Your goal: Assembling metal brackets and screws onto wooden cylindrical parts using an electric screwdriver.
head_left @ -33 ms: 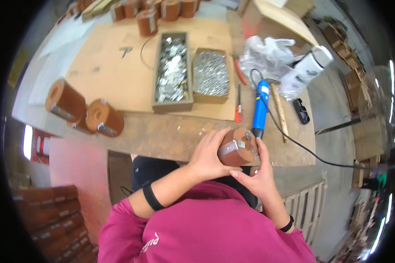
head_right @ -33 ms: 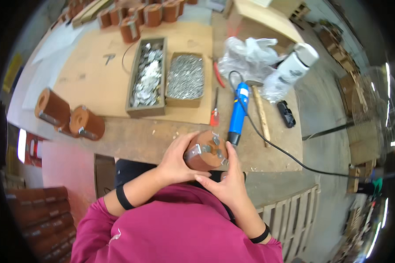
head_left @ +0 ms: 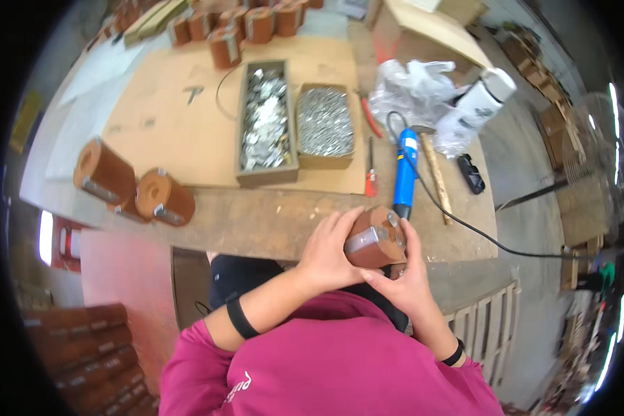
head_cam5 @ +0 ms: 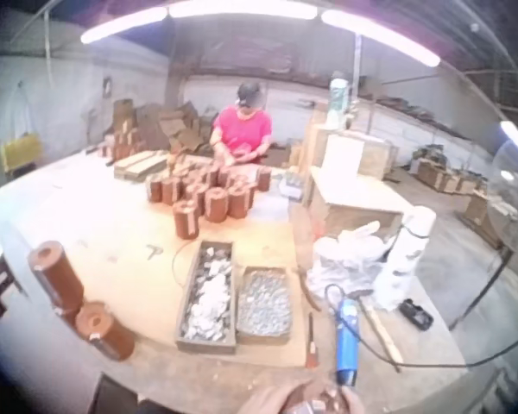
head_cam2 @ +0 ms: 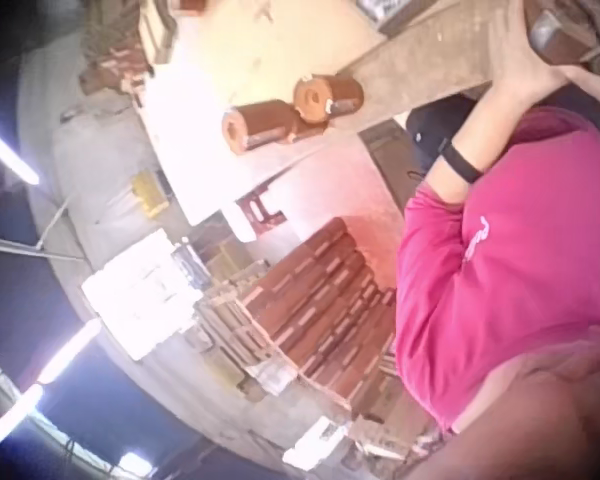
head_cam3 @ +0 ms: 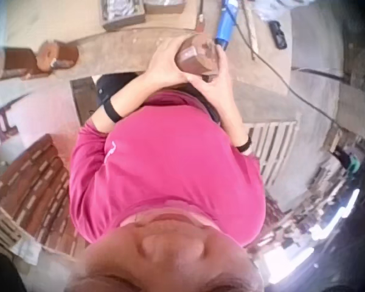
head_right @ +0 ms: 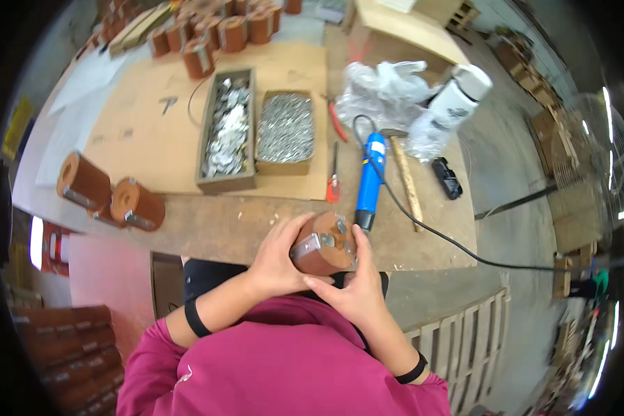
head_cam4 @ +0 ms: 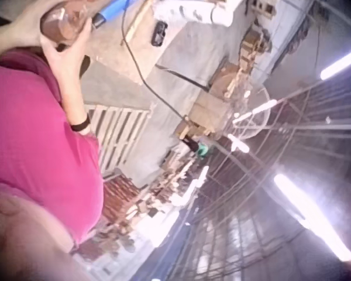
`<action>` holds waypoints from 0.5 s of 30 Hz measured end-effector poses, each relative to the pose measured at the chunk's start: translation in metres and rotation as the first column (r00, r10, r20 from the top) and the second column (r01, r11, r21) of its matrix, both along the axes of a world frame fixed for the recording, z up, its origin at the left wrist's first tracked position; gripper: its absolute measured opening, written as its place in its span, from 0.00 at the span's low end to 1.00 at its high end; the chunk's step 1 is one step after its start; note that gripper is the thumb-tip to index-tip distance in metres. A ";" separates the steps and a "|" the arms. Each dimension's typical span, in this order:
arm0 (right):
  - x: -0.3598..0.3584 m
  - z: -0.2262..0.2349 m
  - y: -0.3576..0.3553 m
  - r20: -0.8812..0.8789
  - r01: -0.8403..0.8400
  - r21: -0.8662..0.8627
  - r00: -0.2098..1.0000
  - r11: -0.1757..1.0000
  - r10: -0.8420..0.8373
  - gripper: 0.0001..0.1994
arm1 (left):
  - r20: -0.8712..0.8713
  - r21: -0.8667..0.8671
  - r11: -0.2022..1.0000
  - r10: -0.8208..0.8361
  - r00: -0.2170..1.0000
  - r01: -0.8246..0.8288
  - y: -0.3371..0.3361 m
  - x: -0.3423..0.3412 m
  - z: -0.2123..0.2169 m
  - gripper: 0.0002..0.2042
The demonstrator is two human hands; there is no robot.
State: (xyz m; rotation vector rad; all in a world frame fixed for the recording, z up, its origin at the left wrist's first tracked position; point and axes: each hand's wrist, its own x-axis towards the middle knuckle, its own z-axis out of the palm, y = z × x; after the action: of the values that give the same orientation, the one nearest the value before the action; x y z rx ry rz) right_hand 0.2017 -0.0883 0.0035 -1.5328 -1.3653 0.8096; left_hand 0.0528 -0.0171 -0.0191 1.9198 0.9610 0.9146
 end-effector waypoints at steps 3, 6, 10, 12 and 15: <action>-0.004 0.013 -0.004 -0.103 0.035 0.007 0.994 0.999 -0.034 0.47 | -0.058 0.159 0.987 -0.008 0.998 0.017 -0.010 0.004 0.017 0.43; 0.006 0.021 -0.010 -0.183 0.052 0.114 0.983 0.992 -0.031 0.43 | -0.148 0.203 0.976 -0.053 0.988 0.082 -0.009 -0.001 0.039 0.43; 0.022 0.034 -0.018 -0.486 0.006 -0.022 0.874 1.000 -0.016 0.38 | -0.014 -0.055 0.958 -0.282 0.959 0.281 -0.011 -0.013 0.056 0.41; 0.030 0.036 -0.023 -0.646 -0.077 -0.107 0.763 0.991 -0.011 0.39 | 0.291 -0.290 0.871 -0.314 0.904 0.396 -0.011 -0.017 0.053 0.39; 0.032 0.035 -0.024 -0.641 -0.037 0.062 0.764 0.997 0.068 0.39 | 0.482 -0.407 0.758 -0.295 0.825 0.509 -0.015 -0.022 0.054 0.37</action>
State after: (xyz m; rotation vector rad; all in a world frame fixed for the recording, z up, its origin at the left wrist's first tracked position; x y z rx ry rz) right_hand 0.2336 -0.1120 0.0388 -1.0231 -0.8962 1.1969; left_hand 0.0308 -0.0321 0.0349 1.3242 0.4432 0.6459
